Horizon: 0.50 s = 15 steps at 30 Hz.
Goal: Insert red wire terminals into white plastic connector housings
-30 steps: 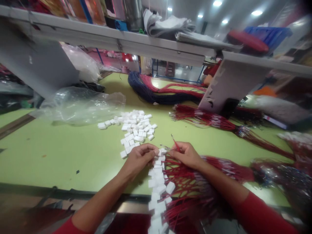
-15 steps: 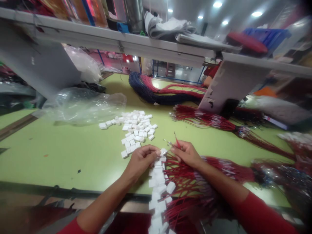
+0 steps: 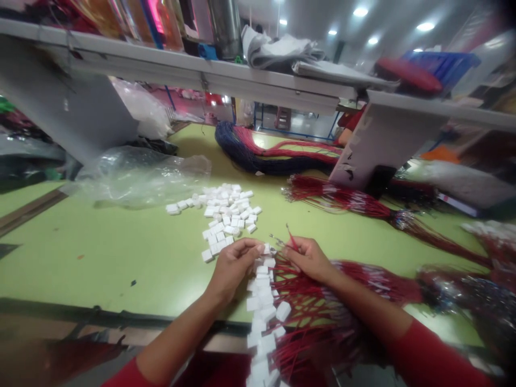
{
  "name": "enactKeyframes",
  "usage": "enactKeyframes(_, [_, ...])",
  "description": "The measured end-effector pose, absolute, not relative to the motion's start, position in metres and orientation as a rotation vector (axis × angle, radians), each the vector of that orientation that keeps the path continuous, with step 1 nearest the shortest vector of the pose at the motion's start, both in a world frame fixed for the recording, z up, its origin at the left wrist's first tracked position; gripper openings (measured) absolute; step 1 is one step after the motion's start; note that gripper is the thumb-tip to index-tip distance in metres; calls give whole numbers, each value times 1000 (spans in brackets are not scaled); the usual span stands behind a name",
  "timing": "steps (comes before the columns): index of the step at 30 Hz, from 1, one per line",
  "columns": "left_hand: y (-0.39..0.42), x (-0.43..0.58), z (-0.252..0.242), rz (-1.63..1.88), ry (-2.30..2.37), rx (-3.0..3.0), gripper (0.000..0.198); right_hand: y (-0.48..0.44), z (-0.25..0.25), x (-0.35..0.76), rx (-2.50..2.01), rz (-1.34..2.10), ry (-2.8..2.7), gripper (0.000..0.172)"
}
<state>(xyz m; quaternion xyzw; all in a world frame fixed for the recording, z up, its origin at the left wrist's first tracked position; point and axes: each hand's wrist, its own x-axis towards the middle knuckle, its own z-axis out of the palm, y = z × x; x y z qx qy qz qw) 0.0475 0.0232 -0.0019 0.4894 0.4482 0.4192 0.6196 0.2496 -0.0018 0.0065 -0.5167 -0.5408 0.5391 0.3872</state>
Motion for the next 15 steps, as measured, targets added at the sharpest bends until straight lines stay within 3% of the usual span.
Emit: enactKeyframes(15, [17,57,-13,900,1020,1141,20,-5,2,246,-1309,1420,-1383,40])
